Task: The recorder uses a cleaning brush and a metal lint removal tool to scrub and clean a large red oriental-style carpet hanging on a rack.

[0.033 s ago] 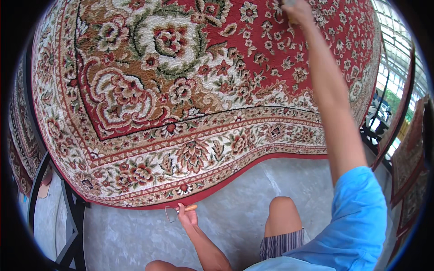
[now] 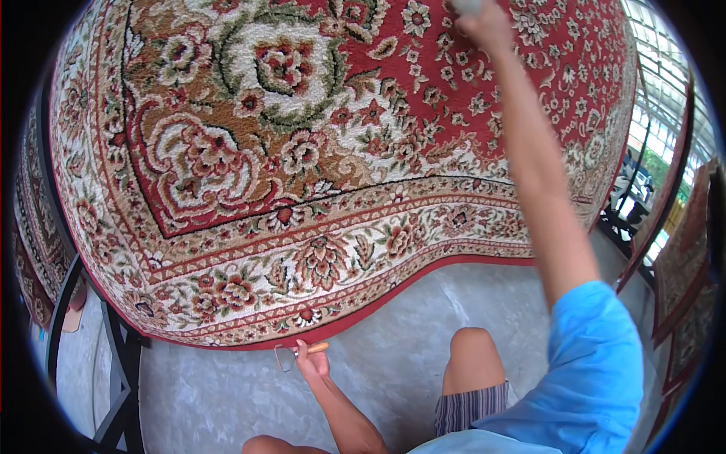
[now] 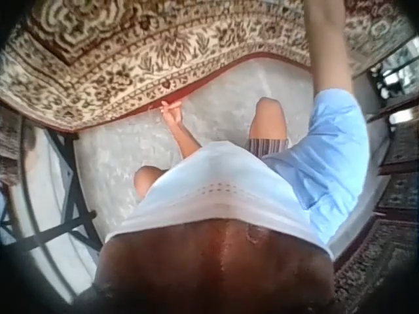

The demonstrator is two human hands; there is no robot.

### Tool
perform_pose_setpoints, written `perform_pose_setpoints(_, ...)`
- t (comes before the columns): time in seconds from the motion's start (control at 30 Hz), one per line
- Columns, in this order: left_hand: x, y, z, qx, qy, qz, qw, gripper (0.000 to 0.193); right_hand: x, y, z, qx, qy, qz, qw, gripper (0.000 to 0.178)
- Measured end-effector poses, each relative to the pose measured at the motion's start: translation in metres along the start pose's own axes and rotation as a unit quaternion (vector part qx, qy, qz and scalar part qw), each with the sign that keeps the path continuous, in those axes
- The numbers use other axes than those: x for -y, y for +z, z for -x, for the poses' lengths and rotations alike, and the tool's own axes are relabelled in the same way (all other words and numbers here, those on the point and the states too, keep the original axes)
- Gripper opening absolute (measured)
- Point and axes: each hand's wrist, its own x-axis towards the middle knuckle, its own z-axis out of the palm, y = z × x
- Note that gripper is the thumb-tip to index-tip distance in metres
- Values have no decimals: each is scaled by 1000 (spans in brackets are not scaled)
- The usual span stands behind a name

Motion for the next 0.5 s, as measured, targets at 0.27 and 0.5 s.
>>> perform_pose_setpoints(0.27,-17,-14,2,-17,25,2,1000,12,149,9,297,434,-153,-217,861,83)
perform_pose_setpoints(0.5,-15,-11,22,-9,39,12,999,11,46,-61,37,-87,-133,-140,977,54)
